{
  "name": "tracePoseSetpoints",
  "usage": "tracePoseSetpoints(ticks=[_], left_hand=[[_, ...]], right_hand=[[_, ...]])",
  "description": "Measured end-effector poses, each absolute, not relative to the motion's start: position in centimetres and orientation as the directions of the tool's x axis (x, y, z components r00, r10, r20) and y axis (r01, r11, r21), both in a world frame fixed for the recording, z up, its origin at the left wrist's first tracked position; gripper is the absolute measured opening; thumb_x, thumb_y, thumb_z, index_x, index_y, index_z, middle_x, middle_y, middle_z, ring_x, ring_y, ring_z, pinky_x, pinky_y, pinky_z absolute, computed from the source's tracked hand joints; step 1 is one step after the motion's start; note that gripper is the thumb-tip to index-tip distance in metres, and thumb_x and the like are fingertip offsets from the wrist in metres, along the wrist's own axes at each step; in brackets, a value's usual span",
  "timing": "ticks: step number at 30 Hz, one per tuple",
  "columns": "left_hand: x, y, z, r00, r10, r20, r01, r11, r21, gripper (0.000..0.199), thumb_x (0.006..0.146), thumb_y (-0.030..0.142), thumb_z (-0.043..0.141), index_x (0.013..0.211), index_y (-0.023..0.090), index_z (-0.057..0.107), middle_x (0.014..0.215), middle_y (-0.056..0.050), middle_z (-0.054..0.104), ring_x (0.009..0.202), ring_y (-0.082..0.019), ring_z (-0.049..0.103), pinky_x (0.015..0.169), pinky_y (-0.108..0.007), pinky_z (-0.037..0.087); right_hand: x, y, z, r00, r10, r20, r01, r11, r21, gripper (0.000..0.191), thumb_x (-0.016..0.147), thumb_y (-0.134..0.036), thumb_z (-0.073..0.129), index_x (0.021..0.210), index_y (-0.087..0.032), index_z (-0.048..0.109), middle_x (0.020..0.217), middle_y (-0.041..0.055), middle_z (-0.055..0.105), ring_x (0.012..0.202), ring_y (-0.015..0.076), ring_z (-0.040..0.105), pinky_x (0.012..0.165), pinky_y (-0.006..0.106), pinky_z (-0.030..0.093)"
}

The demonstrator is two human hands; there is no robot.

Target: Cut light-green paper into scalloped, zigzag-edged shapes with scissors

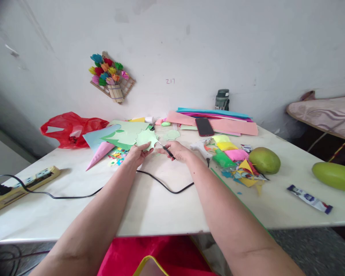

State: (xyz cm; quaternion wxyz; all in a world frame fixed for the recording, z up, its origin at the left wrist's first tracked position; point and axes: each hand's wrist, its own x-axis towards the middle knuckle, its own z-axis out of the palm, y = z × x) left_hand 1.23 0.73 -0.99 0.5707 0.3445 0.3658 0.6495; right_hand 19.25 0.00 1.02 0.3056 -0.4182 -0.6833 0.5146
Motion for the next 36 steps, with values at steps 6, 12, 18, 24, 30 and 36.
tracePoseSetpoints(ticks=[6,12,18,24,30,36], left_hand=[[1.2,0.7,-1.0,-0.108,0.994,0.031,-0.484,-0.079,0.872,0.041,0.054,0.007,0.074,0.092,0.016,0.061,0.081,-0.003,0.066,0.071,-0.015,0.063,0.07,-0.031,0.055],[1.3,0.5,-0.8,-0.101,0.994,0.035,-0.487,-0.08,0.87,0.041,0.054,0.006,0.074,0.091,0.016,0.06,0.085,-0.004,0.066,0.074,-0.016,0.063,0.07,-0.032,0.055],[1.5,0.5,-0.8,-0.107,0.994,0.03,-0.498,-0.079,0.863,0.041,0.054,0.005,0.073,0.09,0.017,0.059,0.083,-0.003,0.066,0.075,-0.016,0.063,0.071,-0.033,0.056],[1.5,0.5,-0.8,-0.078,0.996,-0.032,-0.49,-0.01,0.872,0.032,0.053,0.006,0.074,0.08,0.013,0.058,0.078,-0.002,0.065,0.065,-0.014,0.063,0.066,-0.03,0.056],[1.5,0.0,-0.4,-0.007,0.998,-0.066,-0.456,0.055,0.888,0.04,0.053,0.003,0.072,0.089,0.015,0.06,0.083,-0.003,0.066,0.067,-0.015,0.063,0.063,-0.029,0.056],[0.3,0.1,0.2,-0.009,1.0,-0.003,-0.456,-0.001,0.89,0.039,0.061,0.027,0.07,0.097,0.016,0.059,0.088,-0.004,0.065,0.074,-0.016,0.062,0.065,-0.028,0.052]], right_hand=[[19.3,0.3,0.7,-0.464,0.886,0.006,0.254,0.14,-0.957,0.028,0.063,-0.037,0.068,0.068,-0.015,0.052,0.046,-0.0067,0.041,0.039,0.0048,0.037,0.035,0.017,0.031],[19.4,0.4,0.6,-0.44,0.898,0.015,0.26,0.143,-0.955,0.027,0.064,-0.036,0.067,0.067,-0.016,0.05,0.046,-0.0064,0.043,0.038,0.0047,0.037,0.035,0.017,0.031],[19.3,0.1,1.0,-0.423,0.906,0.017,0.258,0.138,-0.956,0.029,0.062,-0.037,0.069,0.067,-0.015,0.05,0.045,-0.0063,0.043,0.037,0.0043,0.036,0.034,0.016,0.031],[19.5,0.7,0.4,-0.398,0.915,0.058,0.252,0.17,-0.953,0.031,0.062,-0.04,0.068,0.068,-0.015,0.052,0.046,-0.0052,0.046,0.037,0.0048,0.037,0.034,0.017,0.033],[19.6,0.8,0.3,-0.398,0.914,0.073,0.232,0.177,-0.957,0.031,0.061,-0.04,0.069,0.067,-0.015,0.052,0.047,-0.0053,0.044,0.039,0.0051,0.037,0.034,0.018,0.032],[20.1,1.0,0.4,-0.425,0.901,0.089,0.252,0.212,-0.944,0.024,0.062,-0.033,0.068,0.066,-0.015,0.052,0.046,-0.0054,0.043,0.039,0.0051,0.037,0.034,0.018,0.03]])
